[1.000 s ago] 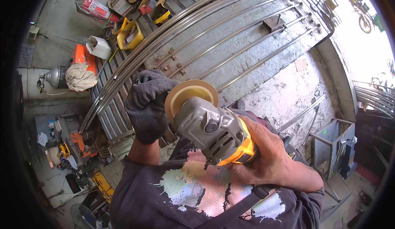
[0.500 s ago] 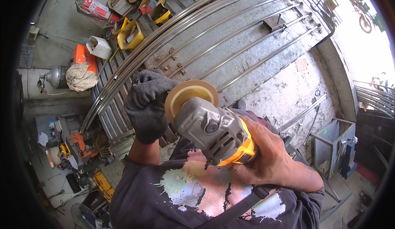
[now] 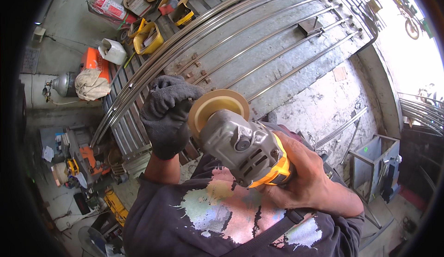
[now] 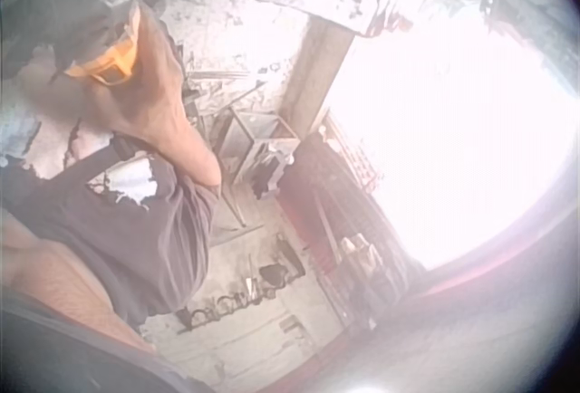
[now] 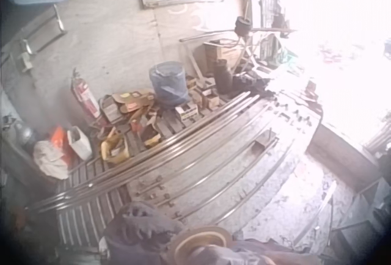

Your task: Use a drill press to drill holes into a metal frame and an angle grinder for surface finishing.

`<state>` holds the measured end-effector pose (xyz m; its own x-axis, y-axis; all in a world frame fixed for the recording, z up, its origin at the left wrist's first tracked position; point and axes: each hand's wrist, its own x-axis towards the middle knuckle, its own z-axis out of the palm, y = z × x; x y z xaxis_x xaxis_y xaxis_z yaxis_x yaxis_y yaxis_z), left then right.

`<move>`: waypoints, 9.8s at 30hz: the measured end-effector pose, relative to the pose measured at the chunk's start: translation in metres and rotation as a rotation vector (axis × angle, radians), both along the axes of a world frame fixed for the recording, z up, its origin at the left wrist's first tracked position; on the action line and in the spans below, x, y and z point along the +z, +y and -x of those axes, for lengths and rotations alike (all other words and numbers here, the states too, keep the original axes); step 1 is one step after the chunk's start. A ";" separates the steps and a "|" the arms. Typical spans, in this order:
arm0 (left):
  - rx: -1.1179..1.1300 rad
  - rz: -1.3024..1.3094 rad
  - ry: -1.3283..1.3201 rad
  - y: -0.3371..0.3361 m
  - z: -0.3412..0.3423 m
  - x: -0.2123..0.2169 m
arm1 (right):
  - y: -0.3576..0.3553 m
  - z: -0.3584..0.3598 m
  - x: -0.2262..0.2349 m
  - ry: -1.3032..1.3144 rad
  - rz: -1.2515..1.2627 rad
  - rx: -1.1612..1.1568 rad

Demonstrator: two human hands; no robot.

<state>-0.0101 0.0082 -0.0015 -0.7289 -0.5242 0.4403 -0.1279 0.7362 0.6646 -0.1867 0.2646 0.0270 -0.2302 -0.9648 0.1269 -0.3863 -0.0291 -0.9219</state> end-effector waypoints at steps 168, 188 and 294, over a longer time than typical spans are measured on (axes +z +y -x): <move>-0.116 -0.559 0.302 -0.003 -0.013 -0.034 | 0.000 -0.008 -0.003 -0.035 -0.014 0.009; -0.081 -0.456 0.272 -0.003 -0.008 -0.025 | 0.000 -0.008 0.001 -0.028 0.004 0.000; 0.396 -0.936 0.694 0.095 -0.082 -0.067 | -0.100 0.109 -0.099 -0.920 -0.598 0.294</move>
